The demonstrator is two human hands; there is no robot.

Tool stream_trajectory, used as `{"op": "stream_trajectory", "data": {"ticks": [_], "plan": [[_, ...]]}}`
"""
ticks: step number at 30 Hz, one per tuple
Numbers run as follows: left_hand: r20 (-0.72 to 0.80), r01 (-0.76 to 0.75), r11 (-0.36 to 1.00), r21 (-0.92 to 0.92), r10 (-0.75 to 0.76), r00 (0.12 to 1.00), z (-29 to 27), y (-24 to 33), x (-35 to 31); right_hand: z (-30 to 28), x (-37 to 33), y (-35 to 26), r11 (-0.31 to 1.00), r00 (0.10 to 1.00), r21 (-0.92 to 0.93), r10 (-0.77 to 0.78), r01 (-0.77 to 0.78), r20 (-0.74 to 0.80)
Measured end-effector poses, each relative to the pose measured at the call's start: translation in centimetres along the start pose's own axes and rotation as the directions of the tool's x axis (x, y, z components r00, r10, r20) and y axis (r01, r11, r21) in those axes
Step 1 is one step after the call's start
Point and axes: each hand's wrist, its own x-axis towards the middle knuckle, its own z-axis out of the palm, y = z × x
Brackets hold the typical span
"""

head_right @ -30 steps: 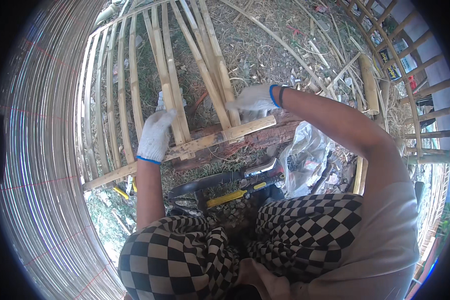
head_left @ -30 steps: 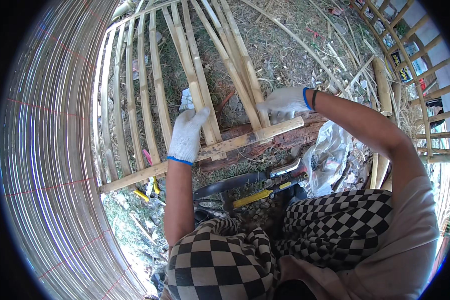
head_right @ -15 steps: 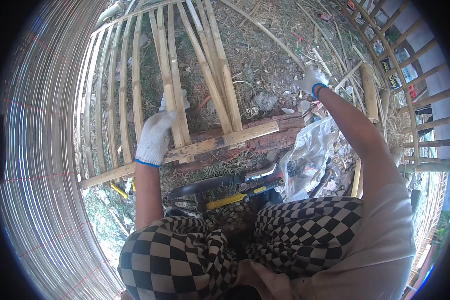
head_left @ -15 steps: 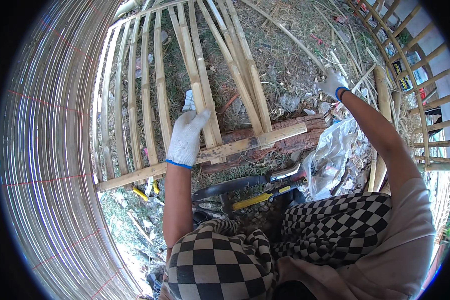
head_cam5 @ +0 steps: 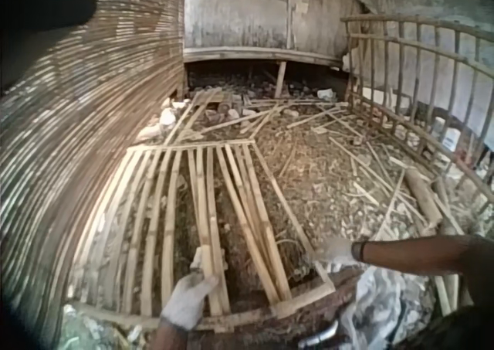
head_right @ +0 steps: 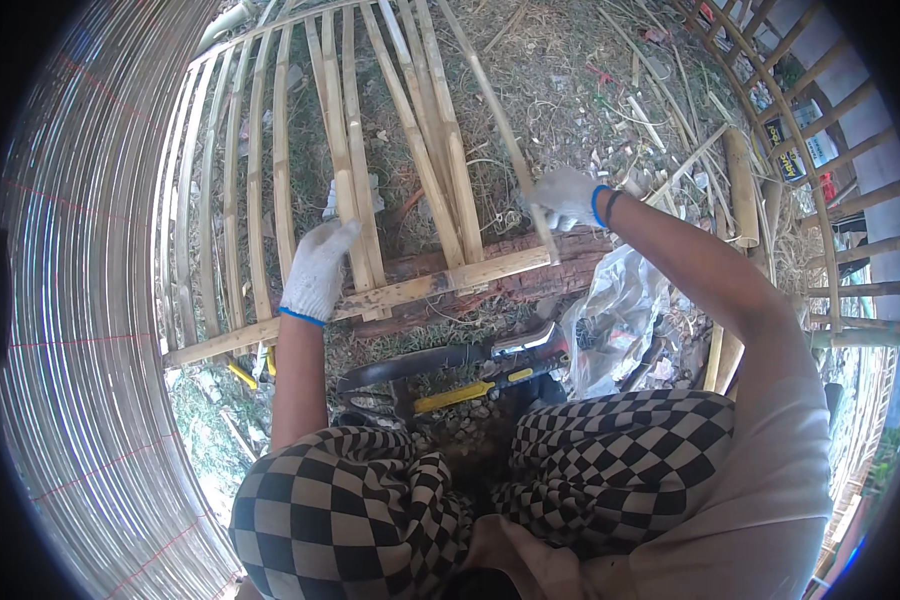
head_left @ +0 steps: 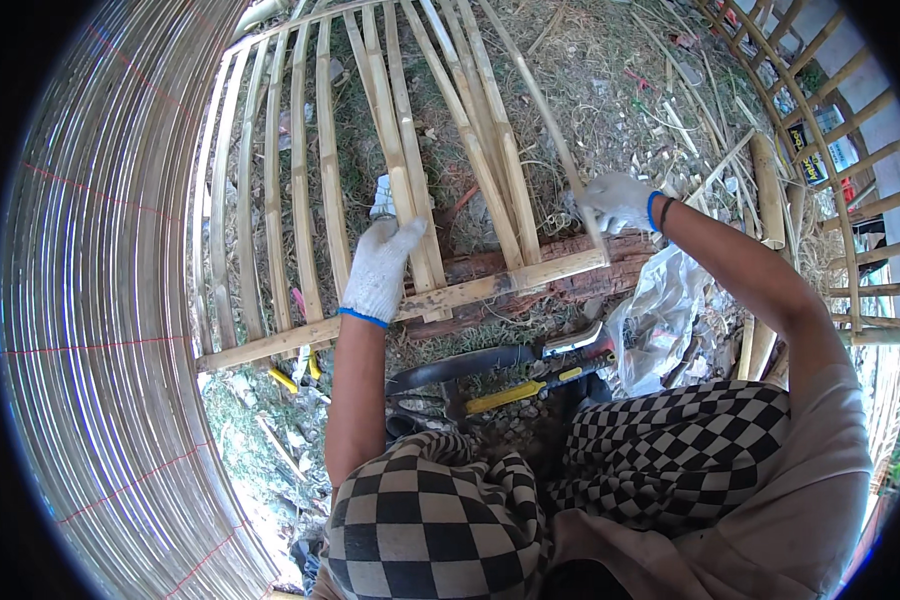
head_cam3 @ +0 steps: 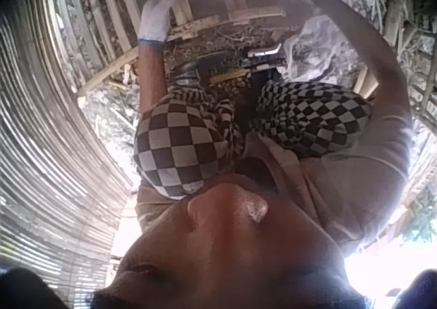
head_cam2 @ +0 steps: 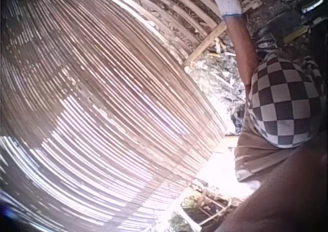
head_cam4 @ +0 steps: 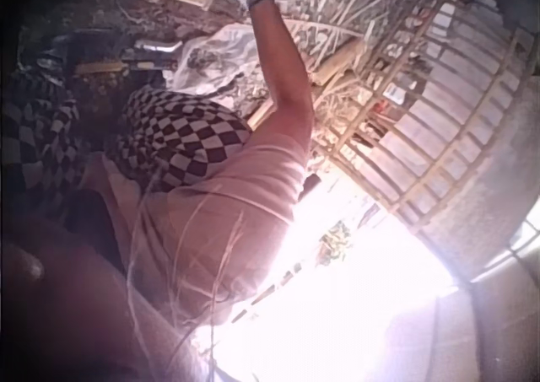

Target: Hammering thin bamboo slats onto a wooden frame using a hammer and nails to build a structure.

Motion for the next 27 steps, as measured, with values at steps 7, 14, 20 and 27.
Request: {"op": "stream_trajectory", "data": {"ticks": [7, 14, 20, 27], "plan": [[-0.006, -0.057, 0.986, 0.158, 0.059, 0.998, -0.8, -5.4, 2.4, 3.7, -0.2, -3.8, 0.814, 0.95, -0.573, -0.247, 0.097, -0.19], [-0.002, 0.173, 0.979, -0.111, -0.175, 0.985, -1.8, -5.7, 4.6, 7.9, -2.5, -9.6, 0.681, 0.806, -0.61, -0.581, 0.405, -0.113], [0.267, 0.369, 0.693, -0.62, -0.255, 0.929, -1.1, -6.9, 6.7, 10.9, -3.4, -12.6, 0.586, 0.716, -0.544, -0.697, 0.601, 0.042], [0.221, 0.117, 0.993, 0.006, -0.115, 0.968, -0.4, -7.9, 8.4, 15.0, -0.3, -13.4, 0.942, 0.93, 0.25, -0.282, 0.222, 0.237]]}}
